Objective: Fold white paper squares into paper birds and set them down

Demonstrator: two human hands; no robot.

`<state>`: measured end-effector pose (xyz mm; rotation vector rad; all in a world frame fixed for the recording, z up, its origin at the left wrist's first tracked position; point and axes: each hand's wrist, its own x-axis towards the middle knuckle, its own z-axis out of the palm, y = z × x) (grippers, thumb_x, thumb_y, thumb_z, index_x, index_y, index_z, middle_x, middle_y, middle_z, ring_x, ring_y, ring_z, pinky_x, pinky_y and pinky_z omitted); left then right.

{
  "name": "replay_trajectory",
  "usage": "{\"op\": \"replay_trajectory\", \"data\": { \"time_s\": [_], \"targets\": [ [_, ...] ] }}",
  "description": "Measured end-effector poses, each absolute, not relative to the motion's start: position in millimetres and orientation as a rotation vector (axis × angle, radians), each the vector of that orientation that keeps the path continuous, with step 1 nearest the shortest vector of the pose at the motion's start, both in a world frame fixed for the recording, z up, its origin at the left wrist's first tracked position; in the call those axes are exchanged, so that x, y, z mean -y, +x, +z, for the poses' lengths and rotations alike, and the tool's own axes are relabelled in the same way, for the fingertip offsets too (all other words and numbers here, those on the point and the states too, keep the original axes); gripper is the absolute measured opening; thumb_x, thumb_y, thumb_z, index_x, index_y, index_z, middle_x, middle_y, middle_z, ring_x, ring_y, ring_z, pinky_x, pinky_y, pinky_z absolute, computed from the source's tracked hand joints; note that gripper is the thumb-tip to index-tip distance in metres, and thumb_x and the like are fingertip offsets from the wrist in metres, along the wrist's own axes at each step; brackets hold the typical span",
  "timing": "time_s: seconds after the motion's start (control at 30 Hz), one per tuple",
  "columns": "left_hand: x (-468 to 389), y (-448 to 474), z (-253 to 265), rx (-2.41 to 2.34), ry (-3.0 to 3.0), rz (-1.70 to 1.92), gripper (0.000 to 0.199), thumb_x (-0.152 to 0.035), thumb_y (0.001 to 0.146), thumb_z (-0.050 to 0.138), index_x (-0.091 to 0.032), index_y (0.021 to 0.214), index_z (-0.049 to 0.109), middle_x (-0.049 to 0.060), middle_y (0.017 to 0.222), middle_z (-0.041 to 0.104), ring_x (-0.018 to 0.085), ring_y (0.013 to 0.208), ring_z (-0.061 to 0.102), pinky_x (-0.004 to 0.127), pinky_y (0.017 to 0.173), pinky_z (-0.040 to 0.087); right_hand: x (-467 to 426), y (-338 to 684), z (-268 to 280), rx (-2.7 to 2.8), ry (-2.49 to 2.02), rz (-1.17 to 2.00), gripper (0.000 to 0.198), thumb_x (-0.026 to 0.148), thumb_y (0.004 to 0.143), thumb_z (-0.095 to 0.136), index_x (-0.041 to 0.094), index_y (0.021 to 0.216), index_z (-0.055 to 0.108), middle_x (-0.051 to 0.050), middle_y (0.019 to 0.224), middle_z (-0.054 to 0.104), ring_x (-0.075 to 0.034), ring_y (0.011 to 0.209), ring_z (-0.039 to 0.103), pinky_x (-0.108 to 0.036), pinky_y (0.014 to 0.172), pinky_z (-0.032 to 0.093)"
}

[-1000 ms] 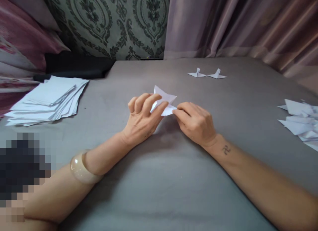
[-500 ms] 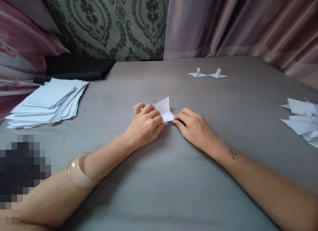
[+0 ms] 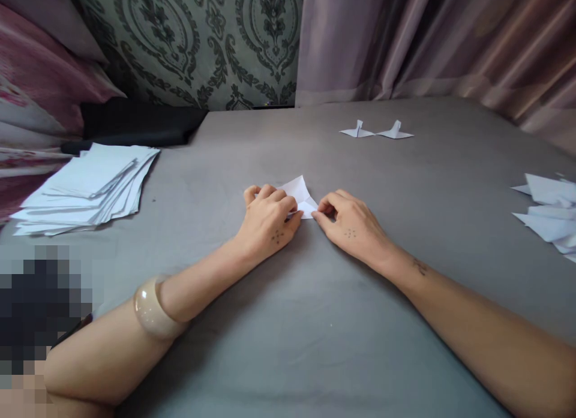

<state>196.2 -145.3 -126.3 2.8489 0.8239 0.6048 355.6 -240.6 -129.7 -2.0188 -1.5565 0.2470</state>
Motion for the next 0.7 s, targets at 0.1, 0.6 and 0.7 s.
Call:
{"op": "replay_trajectory", "data": {
  "time_s": [0.1,0.6,0.7],
  "targets": [
    [144.8,196.5,-125.8,-0.849,2.830,0.560,0.017,-0.032,0.088,0.056,-0.019,0.080,0.063,0.004,0.082,0.069,0.024,0.090,0.056,0.047,0.090,0.030,240.3,363.4,-126.4,1.568,-2.002,0.335,0.005,0.021,0.083,0.057,0.021,0.080,0.060,-0.001,0.085,0.062,-0.013,0.071,0.055,-0.028,0.066,0.041],
    [142.3,196.5,-125.4,-0.873,2.715,0.521,0.017,-0.033,0.087,0.057,-0.019,0.079,0.064,0.004,0.083,0.069,0.023,0.089,0.055,0.046,0.089,0.029,251.0,347.3,-130.0,1.826,-1.733,0.143,0.029,0.001,0.082,0.045,0.017,0.093,0.066,-0.006,0.092,0.067,-0.019,0.089,0.060,-0.030,0.079,0.045],
    [140.9,191.9,-122.3,-0.846,2.643,0.529,0.021,-0.033,0.088,0.054,-0.019,0.076,0.065,0.004,0.082,0.069,0.023,0.090,0.055,0.047,0.089,0.029,254.7,344.3,-129.3,1.871,-1.795,0.096,0.029,0.002,0.084,0.043,0.017,0.094,0.066,-0.008,0.095,0.067,-0.021,0.093,0.059,-0.033,0.081,0.045]
  ]
}}
